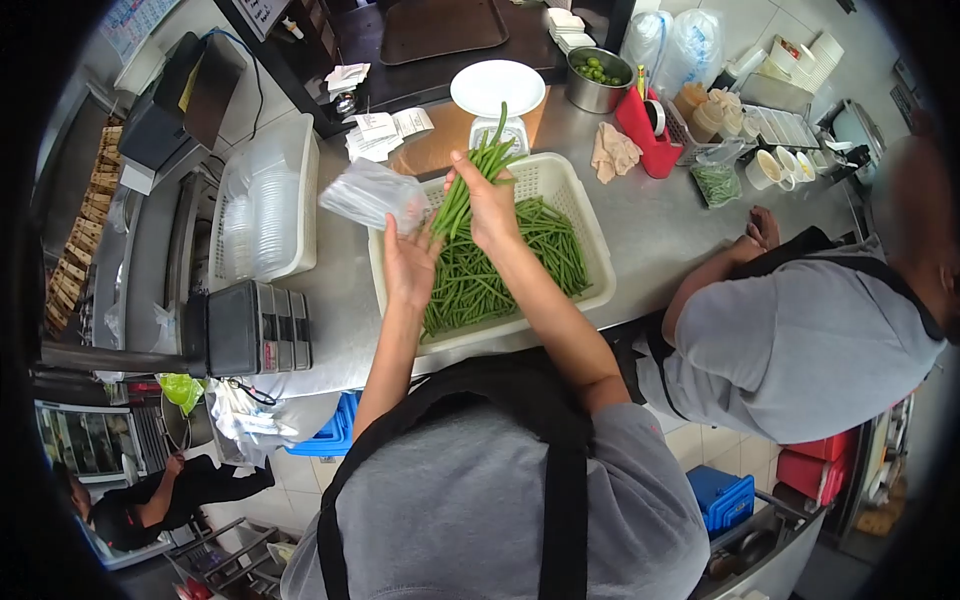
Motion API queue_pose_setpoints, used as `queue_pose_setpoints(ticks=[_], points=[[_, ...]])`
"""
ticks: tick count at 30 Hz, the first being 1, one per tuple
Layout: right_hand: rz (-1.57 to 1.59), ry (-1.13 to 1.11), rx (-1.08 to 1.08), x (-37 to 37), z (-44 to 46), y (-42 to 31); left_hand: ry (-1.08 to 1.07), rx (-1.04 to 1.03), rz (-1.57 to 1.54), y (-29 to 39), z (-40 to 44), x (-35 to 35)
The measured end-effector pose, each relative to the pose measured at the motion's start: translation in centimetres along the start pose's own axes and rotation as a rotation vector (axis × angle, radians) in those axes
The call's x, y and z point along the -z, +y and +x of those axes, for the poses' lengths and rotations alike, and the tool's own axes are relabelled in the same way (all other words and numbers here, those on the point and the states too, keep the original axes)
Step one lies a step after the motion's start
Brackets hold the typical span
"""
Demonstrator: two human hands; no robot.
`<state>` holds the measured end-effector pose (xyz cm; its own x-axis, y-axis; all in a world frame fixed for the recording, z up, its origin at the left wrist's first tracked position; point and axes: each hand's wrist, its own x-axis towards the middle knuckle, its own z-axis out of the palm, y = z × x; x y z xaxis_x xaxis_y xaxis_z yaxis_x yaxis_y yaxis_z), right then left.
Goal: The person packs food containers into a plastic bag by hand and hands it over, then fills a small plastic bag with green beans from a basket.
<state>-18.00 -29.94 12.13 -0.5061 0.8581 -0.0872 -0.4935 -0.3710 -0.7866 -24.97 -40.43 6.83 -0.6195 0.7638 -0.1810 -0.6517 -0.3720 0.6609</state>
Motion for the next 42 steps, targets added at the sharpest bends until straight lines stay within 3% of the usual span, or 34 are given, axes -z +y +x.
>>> queue_pose_setpoints(ticks=[3, 7, 10, 11, 15, 18, 26, 30, 31, 35, 38, 42], points=[[0.077, -0.02, -0.072, -0.4, -0.7, 1.4, 0.005, 0.071, -0.134, -1.6, 0.4, -1.3], [0.039, -0.088, -0.12, 0.3, -1.3, 3.2, 0.194, 0.073, -0.119, -1.2, 0.6, -1.9], [0.019, -0.12, -0.137, 0.8, -1.3, 2.8, 0.189, 0.107, 0.186, 0.2, -0.1, -2.4], [-0.028, -0.165, -0.098, 1.5, -0.7, 3.1, 0.006, 0.03, 0.241, 0.2, 0.7, -1.1], [-0.211, -0.296, -0.278, 2.0, -1.3, 1.1, -0.147, 0.006, 0.133, 2.9, 2.3, -1.2], [-0.326, -0.386, -0.341, 2.5, -1.4, 1.7, -0.255, -0.041, 0.274, 4.2, 3.5, -3.3], [-0.396, -0.489, -0.5, 4.8, -2.1, 3.2, -0.149, -0.457, 0.554, 7.8, 5.6, -5.1], [-0.073, -0.277, -0.607, 6.3, -1.3, 3.8, -0.143, -0.384, 0.771, 10.1, 3.8, -5.0], [0.065, -0.282, -0.651, 6.1, -1.0, 3.7, -0.188, -0.334, 0.817, 9.1, 3.9, -4.3], [0.135, -0.305, -0.696, 4.2, -0.8, 3.7, -0.213, -0.086, 1.04, 5.9, 2.9, -4.4], [0.126, -0.384, -0.698, 3.8, -1.3, 3.7, -0.169, -0.139, 0.942, 5.4, 2.6, -3.8], [0.211, -0.302, -0.726, 3.8, -0.4, 3.5, -0.11, -0.332, 0.672, 5.1, 3.0, -1.5]])
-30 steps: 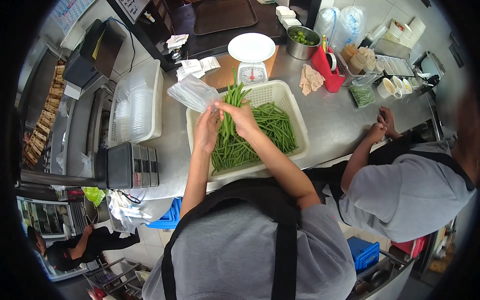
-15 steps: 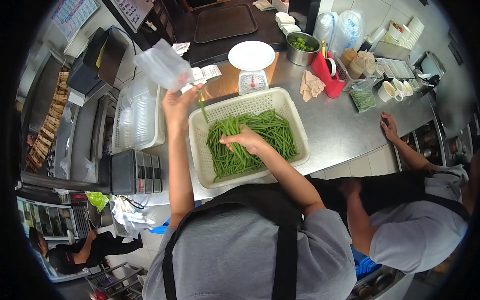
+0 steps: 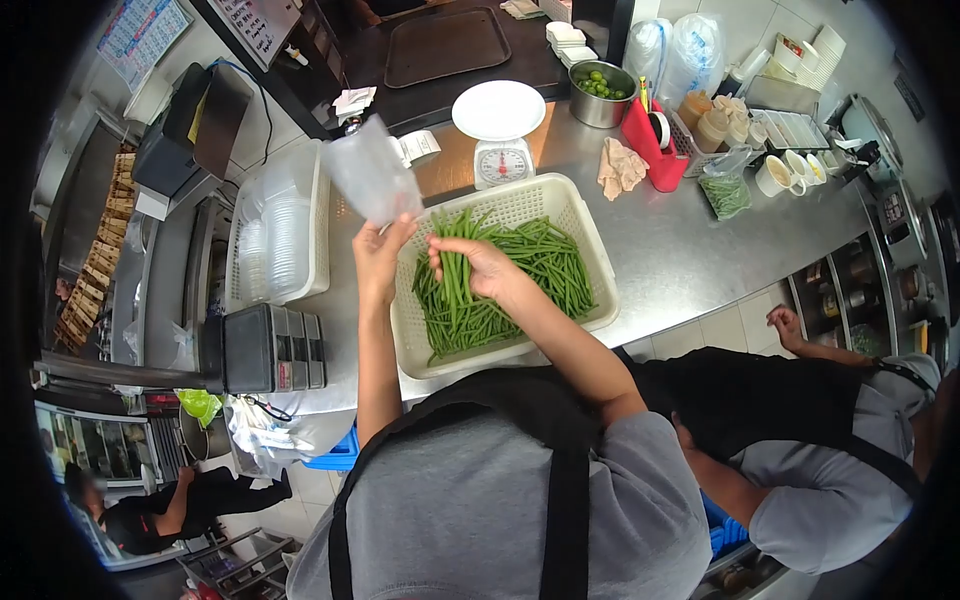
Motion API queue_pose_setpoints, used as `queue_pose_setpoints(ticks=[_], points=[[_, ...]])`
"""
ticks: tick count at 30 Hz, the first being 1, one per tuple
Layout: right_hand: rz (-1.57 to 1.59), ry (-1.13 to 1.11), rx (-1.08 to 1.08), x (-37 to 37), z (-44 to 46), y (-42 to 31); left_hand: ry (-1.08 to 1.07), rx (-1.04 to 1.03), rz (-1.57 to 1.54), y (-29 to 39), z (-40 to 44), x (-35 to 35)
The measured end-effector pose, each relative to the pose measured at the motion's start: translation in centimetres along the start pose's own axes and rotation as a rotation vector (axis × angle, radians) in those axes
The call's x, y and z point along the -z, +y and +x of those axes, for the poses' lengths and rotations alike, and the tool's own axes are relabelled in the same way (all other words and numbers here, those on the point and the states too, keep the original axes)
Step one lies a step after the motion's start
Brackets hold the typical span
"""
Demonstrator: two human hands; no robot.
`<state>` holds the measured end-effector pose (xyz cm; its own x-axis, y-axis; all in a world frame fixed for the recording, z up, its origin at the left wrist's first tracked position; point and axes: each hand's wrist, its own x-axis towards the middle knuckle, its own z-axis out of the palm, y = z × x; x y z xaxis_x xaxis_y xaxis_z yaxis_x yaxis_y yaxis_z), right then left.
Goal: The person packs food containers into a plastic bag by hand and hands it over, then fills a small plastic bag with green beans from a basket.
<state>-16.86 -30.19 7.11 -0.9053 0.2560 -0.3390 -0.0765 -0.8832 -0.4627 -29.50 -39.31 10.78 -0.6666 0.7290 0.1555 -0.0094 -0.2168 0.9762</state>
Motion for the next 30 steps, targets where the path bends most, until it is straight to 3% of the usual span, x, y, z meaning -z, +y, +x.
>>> queue_pose_setpoints(ticks=[4, 6, 10, 11, 14, 17, 20, 24, 27, 30], points=[[0.102, 0.119, 0.305, -1.1, 0.9, -1.0, 0.17, 0.155, -0.387, -1.6, -1.8, -0.5], [0.174, 0.185, 0.49, -2.1, 1.3, -0.7, 0.097, 0.265, -0.551, -4.1, -2.5, -1.2], [0.064, 0.211, 0.611, -3.8, 1.2, 0.7, 0.19, 0.443, -0.828, -3.4, -3.0, -3.5], [0.009, 0.211, 0.629, -4.0, 1.0, 1.0, 0.108, 0.352, -0.881, -3.3, -2.9, -3.8], [-0.021, 0.202, 0.603, -3.7, 1.0, 1.2, 0.162, 0.309, -0.848, -4.4, -2.3, -3.7], [0.131, 0.192, 0.493, -3.7, 0.8, 0.6, 0.241, 0.35, -0.59, -4.1, -2.2, -3.4], [0.29, 0.161, 0.384, -2.2, 0.3, -1.4, -0.02, 0.268, -0.276, -2.5, -1.8, -0.2], [0.318, 0.075, 0.368, -3.6, -3.5, -4.4, 0.007, 0.365, 0.64, 0.0, -1.8, 3.0], [0.34, -0.047, 0.411, -5.9, -5.1, -4.2, -0.029, 0.318, 0.834, 1.5, -2.7, 0.6], [0.053, 0.068, 0.575, -7.8, -4.6, -2.0, -0.141, -0.11, 0.928, -1.3, -3.4, -0.7]])
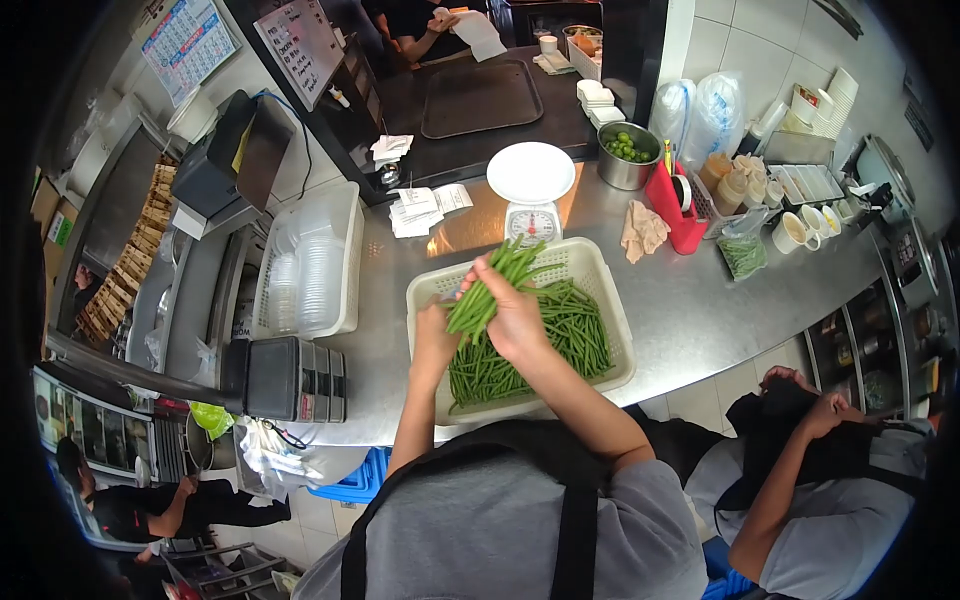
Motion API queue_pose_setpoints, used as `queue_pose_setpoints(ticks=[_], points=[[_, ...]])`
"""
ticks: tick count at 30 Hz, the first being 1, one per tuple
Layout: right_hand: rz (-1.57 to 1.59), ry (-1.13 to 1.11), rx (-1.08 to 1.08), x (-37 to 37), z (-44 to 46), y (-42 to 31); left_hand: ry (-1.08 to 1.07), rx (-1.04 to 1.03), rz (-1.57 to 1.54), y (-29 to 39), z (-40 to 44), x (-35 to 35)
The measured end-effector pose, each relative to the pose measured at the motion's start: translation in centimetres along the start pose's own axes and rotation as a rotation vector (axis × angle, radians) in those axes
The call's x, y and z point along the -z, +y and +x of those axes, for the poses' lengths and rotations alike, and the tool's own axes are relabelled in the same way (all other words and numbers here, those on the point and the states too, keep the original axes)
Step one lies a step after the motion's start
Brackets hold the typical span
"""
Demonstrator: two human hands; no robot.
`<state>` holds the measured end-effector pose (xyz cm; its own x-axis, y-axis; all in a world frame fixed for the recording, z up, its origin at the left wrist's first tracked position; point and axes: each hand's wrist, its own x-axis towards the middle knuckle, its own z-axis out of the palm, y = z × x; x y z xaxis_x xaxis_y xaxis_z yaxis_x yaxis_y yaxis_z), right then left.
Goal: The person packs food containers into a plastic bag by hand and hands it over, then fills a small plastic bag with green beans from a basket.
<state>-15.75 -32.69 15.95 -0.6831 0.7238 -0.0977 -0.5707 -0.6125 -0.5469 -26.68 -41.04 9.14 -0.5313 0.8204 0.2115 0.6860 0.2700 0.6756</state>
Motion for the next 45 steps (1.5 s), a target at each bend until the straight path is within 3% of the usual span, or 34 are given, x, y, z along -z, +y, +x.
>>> queue_pose_setpoints(ticks=[1, 4, 9, 10, 13, 16, 17, 21, 23, 25, 27, 29, 30, 32, 33, 34, 36, 39, 42, 45], points=[[-0.091, -0.002, 0.128, 0.6, 0.6, 1.2, 0.021, -0.177, 0.102, 0.0, 0.0, -0.6], [-0.525, 0.051, 0.441, 3.7, 2.5, 3.0, -0.033, 0.096, -0.12, 1.6, 0.0, -0.5], [-1.063, -0.077, 0.672, 5.4, 2.0, 4.6, -0.029, -0.046, -0.245, 1.0, 0.6, -0.8], [-1.139, -0.135, 0.66, 5.5, 2.0, 4.6, -0.054, -0.057, -0.3, 1.2, 0.7, -0.5], [-1.473, -0.283, 0.616, 6.2, 2.4, 3.4, -0.123, 0.171, -0.407, 1.8, 0.8, 2.2], [-1.847, -0.388, 0.444, 6.3, 2.4, 3.6, -0.197, 0.113, -0.378, 2.2, 0.7, 2.4], [-1.971, -0.403, 0.291, 6.6, 2.8, 3.9, -0.154, 0.101, -0.282, 2.9, 0.3, 2.2], [-2.023, -0.474, 0.021, 7.6, 3.8, 4.1, -0.036, -0.226, -0.096, 3.8, -1.0, 0.2], [-2.007, -0.628, 0.122, 8.7, 4.0, 4.4, -0.04, -0.381, -0.057, 5.9, -1.8, -0.2], [-1.986, -0.777, 0.228, 9.3, 4.6, 4.2, -0.228, -0.286, -0.221, 8.2, -2.6, 0.3], [-1.967, -0.909, 0.332, 9.9, 5.6, 3.3, -0.105, -0.35, -0.197, 7.0, -1.7, 0.0], [-1.96, -0.93, 0.141, 8.2, 4.8, 0.7, -0.046, -0.26, -0.24, 6.0, -0.6, 0.5], [-1.934, -0.888, -0.089, 4.9, 4.4, -1.3, -0.065, -0.064, -0.374, 6.2, 0.0, 1.7], [-1.478, -0.862, 0.254, 4.4, 3.2, -4.4, -0.073, -0.018, -0.555, 4.7, 0.9, 3.2], [-1.342, -0.787, 0.214, 3.5, 2.1, -6.7, -0.013, -0.025, -0.552, 3.5, 1.3, 3.4], [-1.337, -0.667, 0.361, 3.2, 1.2, -8.2, 0.058, -0.041, -0.546, 2.5, 1.8, 3.6], [-1.376, -0.342, 0.346, 4.3, 0.3, -9.9, 0.107, 0.082, -0.398, 1.0, 2.3, 4.1], [-2.093, 0.042, -0.059, 9.2, 0.1, -9.7, 0.425, -0.158, 0.294, 0.0, 2.0, 3.0], [-2.123, 0.204, -0.243, 13.4, -1.1, -7.0, 0.443, -0.204, 0.334, 3.6, 1.3, 2.2], [-2.278, 0.26, -0.177, 14.3, -1.8, -2.7, 0.365, -0.319, 0.323, 4.6, 1.2, -0.1]])
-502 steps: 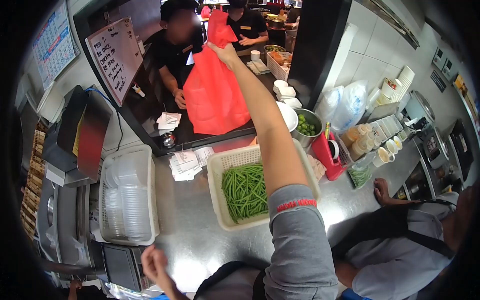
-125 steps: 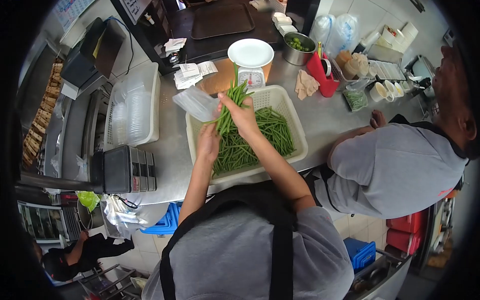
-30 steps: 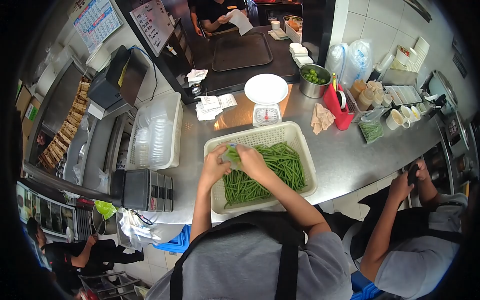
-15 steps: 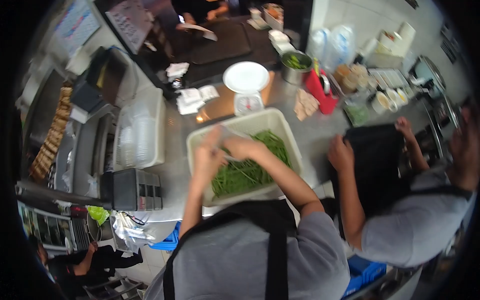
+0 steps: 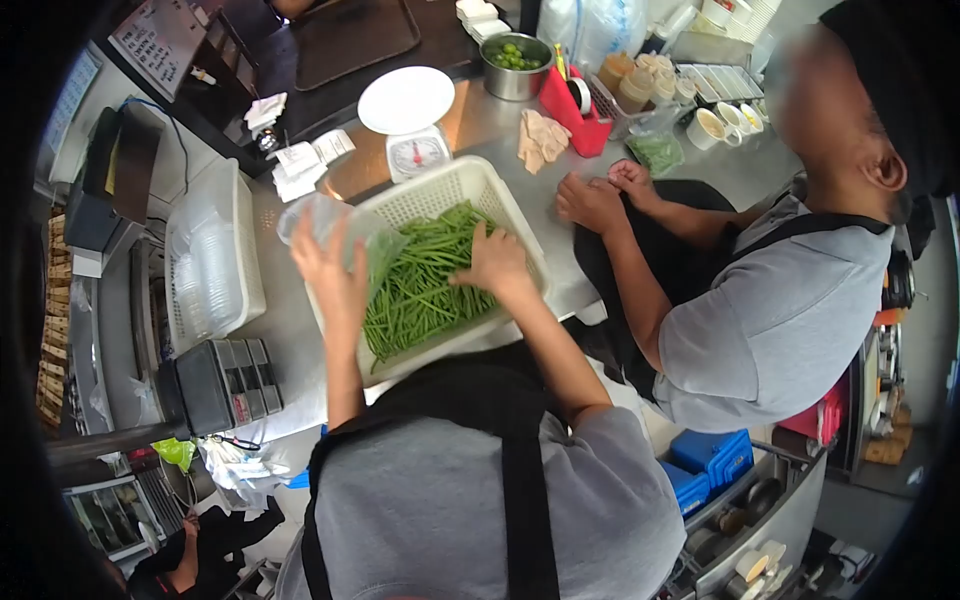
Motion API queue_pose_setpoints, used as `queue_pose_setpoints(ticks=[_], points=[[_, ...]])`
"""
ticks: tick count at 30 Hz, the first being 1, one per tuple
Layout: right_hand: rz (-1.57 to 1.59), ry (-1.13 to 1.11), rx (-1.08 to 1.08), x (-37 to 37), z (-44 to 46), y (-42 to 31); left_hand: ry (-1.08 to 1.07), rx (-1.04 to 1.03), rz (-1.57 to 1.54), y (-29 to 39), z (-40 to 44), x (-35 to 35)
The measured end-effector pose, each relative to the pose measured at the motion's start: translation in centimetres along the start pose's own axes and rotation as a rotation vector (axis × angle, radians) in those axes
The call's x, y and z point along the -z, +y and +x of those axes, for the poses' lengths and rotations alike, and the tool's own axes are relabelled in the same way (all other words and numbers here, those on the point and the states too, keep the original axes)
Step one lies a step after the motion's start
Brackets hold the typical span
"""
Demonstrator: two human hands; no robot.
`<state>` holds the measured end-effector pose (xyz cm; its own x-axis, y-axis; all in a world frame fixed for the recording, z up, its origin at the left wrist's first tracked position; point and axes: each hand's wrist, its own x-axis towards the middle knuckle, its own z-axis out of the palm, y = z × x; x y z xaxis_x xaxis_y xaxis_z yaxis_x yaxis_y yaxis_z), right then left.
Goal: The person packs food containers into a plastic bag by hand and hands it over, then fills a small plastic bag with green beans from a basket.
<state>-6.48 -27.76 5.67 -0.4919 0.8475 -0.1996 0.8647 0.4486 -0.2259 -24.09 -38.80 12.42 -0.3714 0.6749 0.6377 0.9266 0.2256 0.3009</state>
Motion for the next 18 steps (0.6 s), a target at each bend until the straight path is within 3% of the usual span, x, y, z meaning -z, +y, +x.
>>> queue_pose_setpoints(ticks=[4, 9, 18], points=[[-0.25, -0.002, 0.048, -2.0, -0.7, -1.3, -0.179, -0.077, -0.162, 1.4, -2.8, -3.6], [-0.165, 0.234, 0.075, -2.9, -0.7, -0.9, -0.352, -0.151, -0.286, 1.3, -4.3, -4.3], [0.243, 0.128, 0.232, 2.5, -1.4, -2.8, -0.435, 0.023, -0.449, -0.5, -4.3, -0.6]])
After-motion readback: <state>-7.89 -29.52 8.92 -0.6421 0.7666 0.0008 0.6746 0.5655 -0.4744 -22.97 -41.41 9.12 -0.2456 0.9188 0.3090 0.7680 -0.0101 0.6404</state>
